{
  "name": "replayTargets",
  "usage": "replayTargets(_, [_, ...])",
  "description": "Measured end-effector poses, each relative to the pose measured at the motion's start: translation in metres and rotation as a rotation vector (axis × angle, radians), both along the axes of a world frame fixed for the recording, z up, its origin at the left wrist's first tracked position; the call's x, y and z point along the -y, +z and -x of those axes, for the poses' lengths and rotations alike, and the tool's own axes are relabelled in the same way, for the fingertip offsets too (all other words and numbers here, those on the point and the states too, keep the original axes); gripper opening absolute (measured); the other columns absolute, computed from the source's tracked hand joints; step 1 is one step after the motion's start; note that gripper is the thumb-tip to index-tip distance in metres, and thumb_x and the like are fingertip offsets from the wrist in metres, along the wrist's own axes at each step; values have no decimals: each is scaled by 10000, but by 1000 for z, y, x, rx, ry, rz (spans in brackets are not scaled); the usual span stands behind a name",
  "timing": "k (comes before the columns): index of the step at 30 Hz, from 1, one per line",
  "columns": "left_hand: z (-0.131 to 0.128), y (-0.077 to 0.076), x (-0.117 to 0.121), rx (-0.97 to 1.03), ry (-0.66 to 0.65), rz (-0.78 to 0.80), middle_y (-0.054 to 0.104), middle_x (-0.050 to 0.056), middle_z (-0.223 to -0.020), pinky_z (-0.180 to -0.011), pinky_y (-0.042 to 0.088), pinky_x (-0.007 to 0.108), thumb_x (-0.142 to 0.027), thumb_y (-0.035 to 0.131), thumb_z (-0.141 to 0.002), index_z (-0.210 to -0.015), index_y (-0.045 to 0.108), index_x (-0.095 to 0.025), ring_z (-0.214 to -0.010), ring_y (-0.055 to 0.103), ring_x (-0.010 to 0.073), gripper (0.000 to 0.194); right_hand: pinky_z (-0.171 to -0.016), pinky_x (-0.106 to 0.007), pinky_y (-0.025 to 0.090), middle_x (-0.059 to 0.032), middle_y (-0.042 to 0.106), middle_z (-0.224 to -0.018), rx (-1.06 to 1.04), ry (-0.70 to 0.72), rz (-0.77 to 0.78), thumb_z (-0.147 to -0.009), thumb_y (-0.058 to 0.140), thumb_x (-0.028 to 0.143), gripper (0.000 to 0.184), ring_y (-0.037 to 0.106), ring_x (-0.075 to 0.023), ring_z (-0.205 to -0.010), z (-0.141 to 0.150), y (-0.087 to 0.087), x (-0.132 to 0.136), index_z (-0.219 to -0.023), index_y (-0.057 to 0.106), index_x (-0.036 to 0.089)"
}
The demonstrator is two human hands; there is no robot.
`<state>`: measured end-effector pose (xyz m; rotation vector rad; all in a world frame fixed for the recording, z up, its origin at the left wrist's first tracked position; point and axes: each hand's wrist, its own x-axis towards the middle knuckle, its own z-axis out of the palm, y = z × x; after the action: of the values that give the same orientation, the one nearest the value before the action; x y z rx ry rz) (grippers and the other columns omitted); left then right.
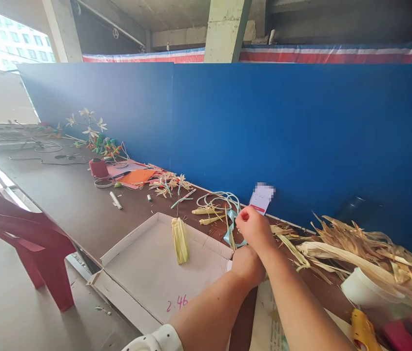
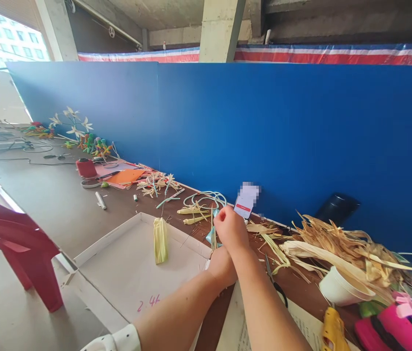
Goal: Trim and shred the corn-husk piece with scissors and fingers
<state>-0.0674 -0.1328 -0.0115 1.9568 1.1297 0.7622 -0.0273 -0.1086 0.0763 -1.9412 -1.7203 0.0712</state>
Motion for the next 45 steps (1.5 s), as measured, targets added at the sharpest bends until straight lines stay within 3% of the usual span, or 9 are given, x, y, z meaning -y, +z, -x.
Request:
replayTargets(4, [2,5,-3,-93,14,-139,681,104,-900,-763,459,347,-278,492,-823,-884,699,-184,-841,614,239,236,-621,-250,523,-29,696,-775,-238,-21,-124,-871,440,333,145,673,-150,-646,-27,4,27,-862,533,223])
replayTargets(7, [3,8,-6,27,73,-100,685,57,-926,-773,445,298,-285,537,-797,-856,700,-212,-858,606,198,188,-587,-288,549,-24,672,-721,-698,-52,-297,-754,644,396,213,674,-188,-652,-49,-4,49,-836,569,214])
replayTargets(12, [3,12,-11,263,149,60,680,8,-803,-689,418,253,-285,569,-774,-791,698,-206,-753,578,145,153,-620,-272,564,3,662,-726,-995,-105,-360,-668,756,419,348,647,-140,-632,-71,-34,75,-879,588,200])
replayTargets(17, [1,10,-16,441,136,213,641,-14,-687,-597,376,224,-289,622,-738,-773,692,-168,-627,519,101,144,-572,-241,544,14,638,-710,-1010,-129,-352,-676,750,422,344,617,-124,-593,-70,-61,81,-896,614,195])
replayTargets(21, [2,10,-17,483,129,239,610,-28,-640,-559,345,217,-299,649,-717,-756,689,-160,-580,479,85,150,-564,-246,533,16,623,-685,-942,-143,-328,-709,718,441,334,609,-137,-598,-68,-70,82,-922,633,199])
replayTargets(30, [3,12,-20,550,93,345,549,-41,-584,-517,304,207,-315,677,-708,-758,683,-138,-523,398,60,184,-578,-270,537,6,647,-709,-965,-148,-278,-709,707,483,342,613,-159,-621,-68,-76,83,-898,638,206])
replayTargets(35, [3,14,-18,579,63,373,554,-36,-579,-530,323,206,-323,694,-697,-757,692,-130,-522,395,56,203,-562,-236,533,6,649,-784,-1120,-148,-268,-674,742,460,331,600,-154,-697,-65,-75,81,-879,640,222])
replayTargets(39, [5,17,-13,557,35,389,588,-20,-606,-579,377,216,-314,698,-699,-780,703,-128,-546,445,64,203,-485,-187,475,42,602,-723,-1289,-190,-284,-611,792,418,339,542,-111,-620,-63,-72,80,-846,646,222])
replayTargets(45, [3,14,-13,543,-1,355,632,5,-680,-585,377,218,-298,691,-706,-794,700,-123,-571,470,67,196,-464,-192,462,29,617,-750,-1342,-183,-278,-608,795,387,341,534,-110,-606,-63,-73,80,-852,634,211])
